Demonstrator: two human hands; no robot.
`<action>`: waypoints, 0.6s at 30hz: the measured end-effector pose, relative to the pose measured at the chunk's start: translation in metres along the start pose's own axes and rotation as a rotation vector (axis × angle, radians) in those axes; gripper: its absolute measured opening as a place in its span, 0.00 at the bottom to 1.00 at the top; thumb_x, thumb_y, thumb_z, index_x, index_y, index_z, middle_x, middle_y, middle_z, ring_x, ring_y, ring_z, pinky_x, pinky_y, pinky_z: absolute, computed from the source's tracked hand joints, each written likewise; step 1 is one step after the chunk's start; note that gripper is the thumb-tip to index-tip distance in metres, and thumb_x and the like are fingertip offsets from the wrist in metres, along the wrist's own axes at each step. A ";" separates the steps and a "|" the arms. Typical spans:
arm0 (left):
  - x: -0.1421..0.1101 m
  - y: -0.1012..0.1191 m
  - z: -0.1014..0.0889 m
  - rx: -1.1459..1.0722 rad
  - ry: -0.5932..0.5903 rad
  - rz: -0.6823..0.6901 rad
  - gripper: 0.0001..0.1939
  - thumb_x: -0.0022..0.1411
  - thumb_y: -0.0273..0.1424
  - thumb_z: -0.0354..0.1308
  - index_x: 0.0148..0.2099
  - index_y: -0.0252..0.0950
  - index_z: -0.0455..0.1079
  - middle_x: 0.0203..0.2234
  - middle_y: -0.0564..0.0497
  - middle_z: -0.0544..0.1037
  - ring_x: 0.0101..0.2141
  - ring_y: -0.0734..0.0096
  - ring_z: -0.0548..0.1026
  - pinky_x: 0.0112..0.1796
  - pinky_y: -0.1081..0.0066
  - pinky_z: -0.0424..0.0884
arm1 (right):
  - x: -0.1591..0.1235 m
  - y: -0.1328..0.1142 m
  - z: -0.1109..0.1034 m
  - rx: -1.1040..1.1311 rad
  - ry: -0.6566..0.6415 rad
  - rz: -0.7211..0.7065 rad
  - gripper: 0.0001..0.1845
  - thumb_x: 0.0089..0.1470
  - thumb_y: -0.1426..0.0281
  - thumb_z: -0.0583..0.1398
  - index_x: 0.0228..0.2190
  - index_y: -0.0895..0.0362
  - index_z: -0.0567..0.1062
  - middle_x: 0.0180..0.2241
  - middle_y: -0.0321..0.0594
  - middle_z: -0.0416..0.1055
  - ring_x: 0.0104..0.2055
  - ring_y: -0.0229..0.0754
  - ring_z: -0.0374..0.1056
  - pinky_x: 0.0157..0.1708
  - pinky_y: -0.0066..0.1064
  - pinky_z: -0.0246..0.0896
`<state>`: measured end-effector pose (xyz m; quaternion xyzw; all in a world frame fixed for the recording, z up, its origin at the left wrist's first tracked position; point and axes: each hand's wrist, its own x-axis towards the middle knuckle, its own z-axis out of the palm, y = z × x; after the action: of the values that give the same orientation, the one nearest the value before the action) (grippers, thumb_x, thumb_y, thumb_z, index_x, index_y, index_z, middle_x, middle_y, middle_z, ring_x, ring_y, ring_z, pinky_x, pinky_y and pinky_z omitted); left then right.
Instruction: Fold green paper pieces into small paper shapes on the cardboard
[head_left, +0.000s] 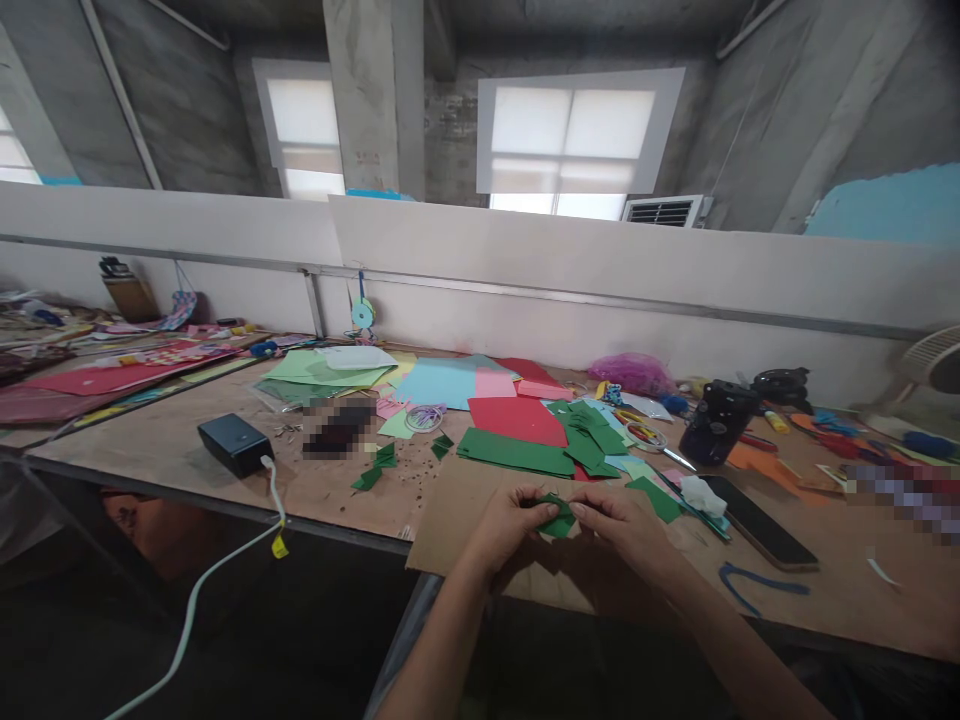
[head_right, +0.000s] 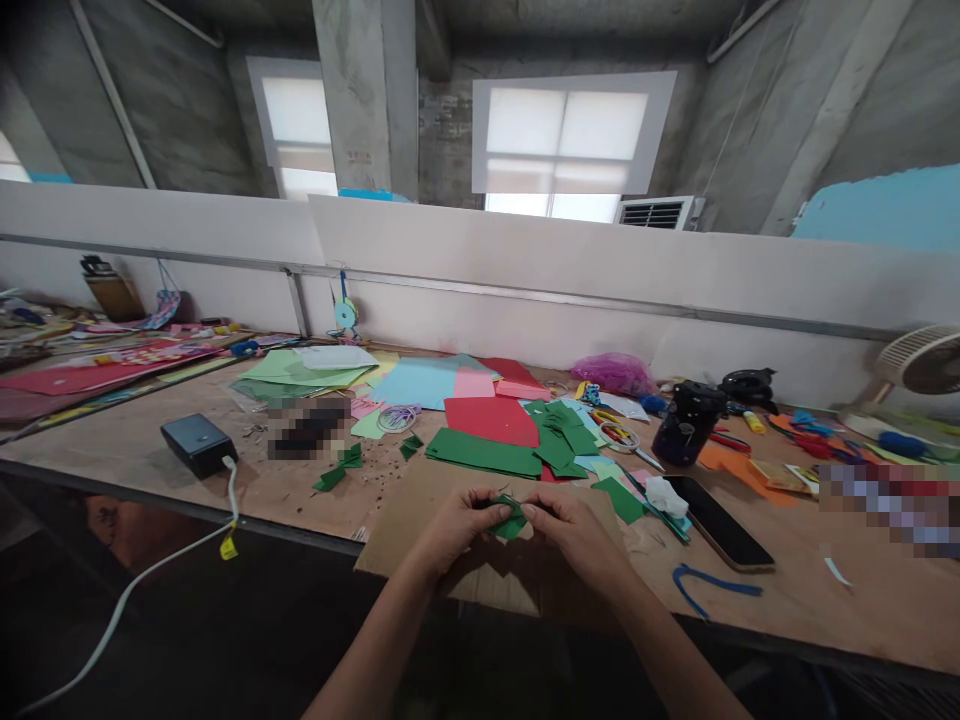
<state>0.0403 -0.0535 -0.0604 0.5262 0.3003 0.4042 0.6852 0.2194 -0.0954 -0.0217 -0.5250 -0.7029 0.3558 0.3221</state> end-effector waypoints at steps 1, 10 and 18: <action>0.000 -0.001 0.000 -0.007 0.000 -0.005 0.17 0.44 0.41 0.69 0.29 0.31 0.75 0.21 0.51 0.74 0.20 0.79 0.66 0.21 0.78 0.59 | 0.001 0.001 0.000 -0.009 0.002 0.000 0.16 0.58 0.59 0.54 0.30 0.56 0.74 0.28 0.35 0.70 0.31 0.40 0.65 0.30 0.28 0.56; 0.002 -0.004 -0.002 0.018 0.015 0.008 0.17 0.43 0.41 0.69 0.28 0.31 0.75 0.21 0.52 0.74 0.20 0.79 0.66 0.21 0.78 0.58 | 0.002 0.003 0.002 -0.013 0.019 -0.026 0.16 0.57 0.59 0.54 0.28 0.55 0.74 0.24 0.35 0.68 0.29 0.40 0.65 0.28 0.28 0.56; 0.005 -0.007 -0.003 -0.039 0.073 0.032 0.18 0.46 0.42 0.67 0.32 0.31 0.75 0.22 0.52 0.74 0.18 0.81 0.64 0.19 0.78 0.55 | 0.008 0.011 -0.001 0.034 0.193 0.049 0.18 0.58 0.56 0.52 0.37 0.54 0.75 0.28 0.36 0.74 0.33 0.43 0.69 0.31 0.30 0.60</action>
<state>0.0419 -0.0489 -0.0681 0.5026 0.3087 0.4395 0.6775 0.2236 -0.0853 -0.0300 -0.5683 -0.6493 0.3234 0.3884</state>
